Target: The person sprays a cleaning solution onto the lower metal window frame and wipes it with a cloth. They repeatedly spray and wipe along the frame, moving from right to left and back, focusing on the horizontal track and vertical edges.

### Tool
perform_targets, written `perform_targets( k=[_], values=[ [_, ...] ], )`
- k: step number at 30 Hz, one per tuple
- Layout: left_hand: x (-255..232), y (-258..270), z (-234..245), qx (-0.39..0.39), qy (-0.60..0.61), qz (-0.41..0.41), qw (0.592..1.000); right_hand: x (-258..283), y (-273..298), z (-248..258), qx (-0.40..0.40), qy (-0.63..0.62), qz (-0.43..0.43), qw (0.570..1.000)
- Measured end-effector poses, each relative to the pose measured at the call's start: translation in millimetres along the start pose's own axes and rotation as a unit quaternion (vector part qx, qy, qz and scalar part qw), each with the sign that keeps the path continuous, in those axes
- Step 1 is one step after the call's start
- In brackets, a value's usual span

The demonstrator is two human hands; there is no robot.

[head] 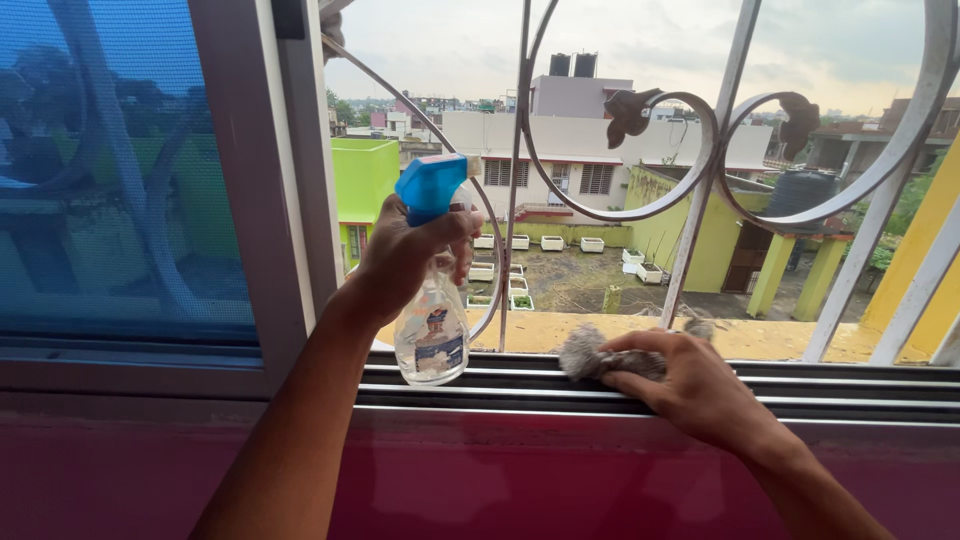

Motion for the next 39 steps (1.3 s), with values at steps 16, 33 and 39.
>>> perform_targets(
  k=[16, 33, 39],
  values=[
    [-8, -4, -7, 0.014, -0.046, 0.007, 0.999, 62, -25, -41, 0.076, 0.015, 0.092, 0.993],
    [0, -10, -10, 0.030, -0.030, 0.031, 0.999, -123, 23, 98, -0.016, 0.026, -0.123, 0.992],
    [-3, -20, -19, 0.062, -0.088, 0.045, 0.993, -130, 22, 88, -0.061, 0.056, -0.029, 0.996]
  ],
)
Point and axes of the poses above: each hand's wrist, its own y-axis away from the middle knuckle, its own z-axis out of the back of the hand, x = y × z, the point moved 2 cm from there along -y, towards the middle knuckle, and after that the axes turned 5 degrees about x, right-handed, at the moved point
